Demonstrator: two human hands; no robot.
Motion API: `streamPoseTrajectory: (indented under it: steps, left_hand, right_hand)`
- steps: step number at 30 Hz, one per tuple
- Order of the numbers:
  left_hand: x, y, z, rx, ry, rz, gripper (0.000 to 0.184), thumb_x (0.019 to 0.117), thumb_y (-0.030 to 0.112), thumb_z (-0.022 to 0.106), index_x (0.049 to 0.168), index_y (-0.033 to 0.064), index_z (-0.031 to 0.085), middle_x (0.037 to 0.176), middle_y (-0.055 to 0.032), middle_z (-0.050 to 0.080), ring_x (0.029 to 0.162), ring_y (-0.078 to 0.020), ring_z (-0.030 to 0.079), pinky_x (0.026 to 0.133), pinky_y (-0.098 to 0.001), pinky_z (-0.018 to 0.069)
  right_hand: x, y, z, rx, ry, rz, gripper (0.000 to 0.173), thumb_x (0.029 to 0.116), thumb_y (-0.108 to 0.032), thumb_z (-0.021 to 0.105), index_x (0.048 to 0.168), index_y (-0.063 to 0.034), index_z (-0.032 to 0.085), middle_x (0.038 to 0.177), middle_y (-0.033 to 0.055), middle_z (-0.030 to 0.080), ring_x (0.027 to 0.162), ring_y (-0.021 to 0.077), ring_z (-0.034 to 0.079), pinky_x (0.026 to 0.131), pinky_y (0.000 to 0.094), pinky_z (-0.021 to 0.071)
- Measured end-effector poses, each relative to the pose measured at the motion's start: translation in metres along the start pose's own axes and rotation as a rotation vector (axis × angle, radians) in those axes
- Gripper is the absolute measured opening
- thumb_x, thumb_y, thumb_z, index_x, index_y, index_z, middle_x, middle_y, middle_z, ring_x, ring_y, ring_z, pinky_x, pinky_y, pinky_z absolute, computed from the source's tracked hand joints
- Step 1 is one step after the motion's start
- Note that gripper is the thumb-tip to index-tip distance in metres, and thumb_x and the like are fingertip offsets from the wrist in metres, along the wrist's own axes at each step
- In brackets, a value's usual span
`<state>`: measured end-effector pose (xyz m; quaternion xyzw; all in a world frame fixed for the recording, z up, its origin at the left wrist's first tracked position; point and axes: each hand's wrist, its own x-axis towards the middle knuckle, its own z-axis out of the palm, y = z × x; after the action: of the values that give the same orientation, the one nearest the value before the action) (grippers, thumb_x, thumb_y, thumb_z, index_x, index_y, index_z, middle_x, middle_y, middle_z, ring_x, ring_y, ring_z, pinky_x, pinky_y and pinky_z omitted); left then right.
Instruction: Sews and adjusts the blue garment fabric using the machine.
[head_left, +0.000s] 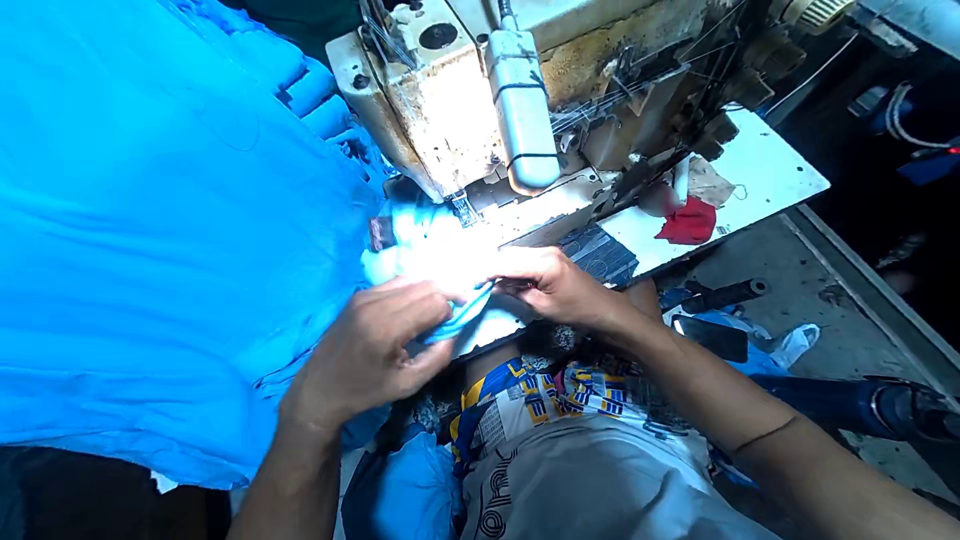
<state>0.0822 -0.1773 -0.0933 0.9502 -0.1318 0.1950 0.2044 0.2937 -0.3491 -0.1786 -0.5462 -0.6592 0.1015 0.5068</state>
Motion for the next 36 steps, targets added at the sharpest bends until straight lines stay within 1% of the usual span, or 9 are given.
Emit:
streamPoseTrajectory:
  steps: [3, 5, 7, 9, 13, 17, 23, 31, 36]
  left_hand:
    - [0.000, -0.003, 0.036, 0.025, 0.119, 0.007, 0.024, 0.0905, 0.030, 0.078, 0.094, 0.0067, 0.072, 0.085, -0.0032, 0.070, 0.077, -0.0116, 0.067, 0.069, -0.0309, 0.0570]
    - [-0.001, -0.013, 0.050, 0.290, 0.099, -0.008, 0.040, 0.0902, 0.040, 0.077, 0.120, 0.0127, 0.073, 0.110, -0.0070, 0.071, 0.099, -0.0222, 0.066, 0.087, -0.0430, 0.0522]
    - [-0.006, -0.029, 0.056, 0.471, 0.038, -0.035, 0.043, 0.0903, 0.019, 0.067, 0.134, 0.0162, 0.068, 0.137, -0.0106, 0.064, 0.125, -0.0342, 0.058, 0.108, -0.0581, 0.0387]
    - [-0.012, -0.042, 0.059, 0.525, 0.076, -0.035, 0.028, 0.0889, 0.013, 0.067, 0.116, 0.0099, 0.074, 0.137, -0.0101, 0.066, 0.133, -0.0347, 0.056, 0.118, -0.0609, 0.0326]
    - [-0.014, -0.038, 0.057, 0.549, 0.146, -0.018, 0.015, 0.0866, 0.015, 0.065, 0.094, 0.0036, 0.072, 0.121, -0.0123, 0.073, 0.124, -0.0317, 0.063, 0.115, -0.0554, 0.0394]
    - [-0.013, -0.028, 0.055, 0.575, 0.201, -0.040, 0.015, 0.0882, 0.015, 0.065, 0.093, 0.0035, 0.072, 0.106, -0.0118, 0.075, 0.109, -0.0295, 0.070, 0.109, -0.0528, 0.0459]
    - [-0.015, -0.039, 0.052, 0.579, 0.164, -0.052, 0.035, 0.0884, 0.013, 0.067, 0.122, 0.0024, 0.069, 0.117, -0.0153, 0.071, 0.112, -0.0349, 0.065, 0.107, -0.0527, 0.0450]
    - [-0.007, -0.031, 0.041, 0.622, 0.145, -0.095, 0.017, 0.0884, 0.013, 0.064, 0.097, 0.0019, 0.073, 0.096, -0.0157, 0.067, 0.096, -0.0349, 0.065, 0.094, -0.0526, 0.0472]
    - [-0.006, -0.037, 0.045, 0.579, 0.143, -0.035, 0.013, 0.0879, 0.009, 0.065, 0.094, 0.0011, 0.073, 0.121, -0.0167, 0.071, 0.119, -0.0349, 0.065, 0.105, -0.0506, 0.0483]
  right_hand:
    - [-0.011, -0.002, 0.003, 0.029, 0.040, -0.036, 0.016, 0.0943, 0.002, 0.067, 0.106, -0.0039, 0.076, 0.103, 0.0054, 0.072, 0.098, 0.0116, 0.068, 0.088, 0.0303, 0.0591]
    - [-0.020, -0.003, 0.002, 0.036, 0.064, -0.008, 0.017, 0.0937, 0.004, 0.067, 0.105, -0.0035, 0.077, 0.108, 0.0053, 0.073, 0.103, 0.0122, 0.069, 0.092, 0.0313, 0.0600]
    - [-0.028, -0.002, 0.002, 0.050, 0.083, 0.034, 0.017, 0.0936, 0.005, 0.067, 0.105, -0.0028, 0.076, 0.112, 0.0057, 0.074, 0.105, 0.0125, 0.070, 0.093, 0.0318, 0.0604]
    - [-0.033, -0.001, 0.002, 0.069, 0.095, 0.061, 0.016, 0.0935, 0.005, 0.067, 0.105, -0.0017, 0.076, 0.112, 0.0063, 0.073, 0.105, 0.0128, 0.070, 0.093, 0.0320, 0.0607]
    - [-0.036, -0.004, 0.003, 0.114, 0.110, 0.089, 0.014, 0.0941, 0.005, 0.067, 0.104, -0.0009, 0.075, 0.111, 0.0068, 0.073, 0.103, 0.0131, 0.070, 0.092, 0.0315, 0.0610]
    - [-0.038, -0.006, 0.005, 0.172, 0.128, 0.121, 0.012, 0.0944, 0.004, 0.068, 0.103, 0.0000, 0.075, 0.109, 0.0074, 0.074, 0.101, 0.0132, 0.071, 0.089, 0.0309, 0.0619]
    - [-0.040, -0.004, 0.003, 0.193, 0.174, 0.131, 0.009, 0.0932, 0.004, 0.069, 0.101, 0.0021, 0.074, 0.107, 0.0090, 0.074, 0.099, 0.0145, 0.071, 0.088, 0.0310, 0.0621]
    - [-0.039, -0.006, 0.004, 0.219, 0.193, 0.153, 0.008, 0.0923, 0.004, 0.070, 0.099, 0.0024, 0.074, 0.105, 0.0094, 0.074, 0.096, 0.0143, 0.071, 0.084, 0.0305, 0.0624]
    - [-0.043, -0.003, 0.006, 0.230, 0.199, 0.178, 0.008, 0.0926, 0.002, 0.071, 0.099, 0.0020, 0.075, 0.105, 0.0093, 0.074, 0.096, 0.0148, 0.072, 0.084, 0.0307, 0.0625]
